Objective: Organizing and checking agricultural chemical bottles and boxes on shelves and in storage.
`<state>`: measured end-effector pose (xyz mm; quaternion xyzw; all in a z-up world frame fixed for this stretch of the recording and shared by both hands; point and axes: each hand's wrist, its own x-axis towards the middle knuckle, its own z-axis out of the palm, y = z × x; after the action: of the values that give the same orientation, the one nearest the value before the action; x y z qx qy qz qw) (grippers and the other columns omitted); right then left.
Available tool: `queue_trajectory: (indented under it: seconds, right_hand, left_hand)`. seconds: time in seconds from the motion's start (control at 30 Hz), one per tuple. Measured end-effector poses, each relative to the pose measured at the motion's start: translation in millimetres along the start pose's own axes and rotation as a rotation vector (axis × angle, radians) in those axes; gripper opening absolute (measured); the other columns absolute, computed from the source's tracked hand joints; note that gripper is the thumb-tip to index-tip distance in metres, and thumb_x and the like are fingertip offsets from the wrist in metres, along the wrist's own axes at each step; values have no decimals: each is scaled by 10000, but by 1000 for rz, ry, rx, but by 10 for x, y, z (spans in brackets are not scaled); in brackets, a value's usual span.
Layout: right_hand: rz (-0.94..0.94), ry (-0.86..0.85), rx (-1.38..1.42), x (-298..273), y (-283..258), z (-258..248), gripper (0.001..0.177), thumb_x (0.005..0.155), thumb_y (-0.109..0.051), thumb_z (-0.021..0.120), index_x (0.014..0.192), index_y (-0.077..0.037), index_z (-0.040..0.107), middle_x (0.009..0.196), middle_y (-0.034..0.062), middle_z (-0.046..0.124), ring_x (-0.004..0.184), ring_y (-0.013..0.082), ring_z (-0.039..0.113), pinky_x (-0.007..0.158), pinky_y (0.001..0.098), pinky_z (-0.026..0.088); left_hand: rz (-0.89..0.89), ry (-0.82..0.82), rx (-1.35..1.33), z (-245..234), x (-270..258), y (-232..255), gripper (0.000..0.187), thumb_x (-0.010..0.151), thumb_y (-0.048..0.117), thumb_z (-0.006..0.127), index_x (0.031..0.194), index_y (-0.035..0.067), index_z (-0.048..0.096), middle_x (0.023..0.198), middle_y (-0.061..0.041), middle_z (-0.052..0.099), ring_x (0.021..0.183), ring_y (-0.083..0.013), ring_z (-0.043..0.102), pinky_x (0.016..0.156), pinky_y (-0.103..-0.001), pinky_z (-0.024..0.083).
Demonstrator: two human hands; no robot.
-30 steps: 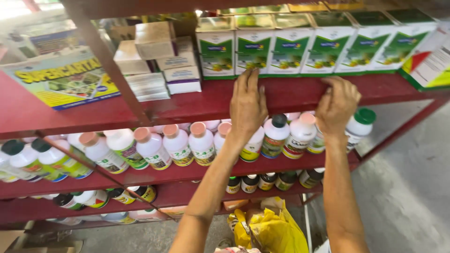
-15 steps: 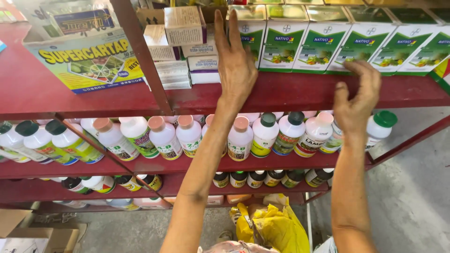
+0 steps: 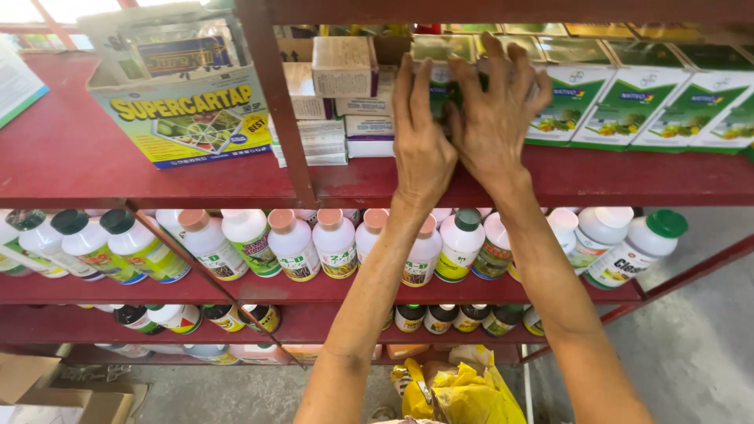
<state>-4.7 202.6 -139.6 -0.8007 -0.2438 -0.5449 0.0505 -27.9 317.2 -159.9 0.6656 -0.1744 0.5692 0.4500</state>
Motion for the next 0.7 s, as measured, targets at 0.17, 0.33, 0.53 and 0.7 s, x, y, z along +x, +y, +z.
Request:
queue_trajectory:
  seconds: [0.17,0.33,0.53,0.7]
  right_hand:
    - [78,6,107,-72,-78,-77,407,954,-320,798,1308,-158,679,1637,169,371,1492,425,279,1141,654,191]
    - [43,62,124,-110,-142,-137,263,1043,-359,763,1142,-139,658,1638,168,407,1528,430,302,1186,681,150]
    - [40,-8,310,-104,-99,-385,299,867,-176,861,1028,-98,622,1559,182,469,1455,402,465,1224,694,136]
    - [14,21,510,-125,44,-625,418,760,-61,932,1024,-66,608,1527,195,487,1407,391,499,1229,568,300]
  left_hand:
    - [-23,32,-43,-43,-18,56,570,992,-27,553,1540,47,415,1603,-235,378,1466,-416,442,1217,-420,443]
    - [-11,57,43,-107,-4,36,403,1095,93,472,1494,39,477,1481,-191,482,1372,-379,513,1187,-444,435]
    - [-5,80,2,-146,-64,47,371,1167,250,400,1428,37,555,1344,-146,589,1230,-313,594,1084,-413,479]
    - [-33,97,-225,-221,-90,97,431,1174,328,367,1428,32,551,1366,-173,553,1151,-256,621,999,-351,542]
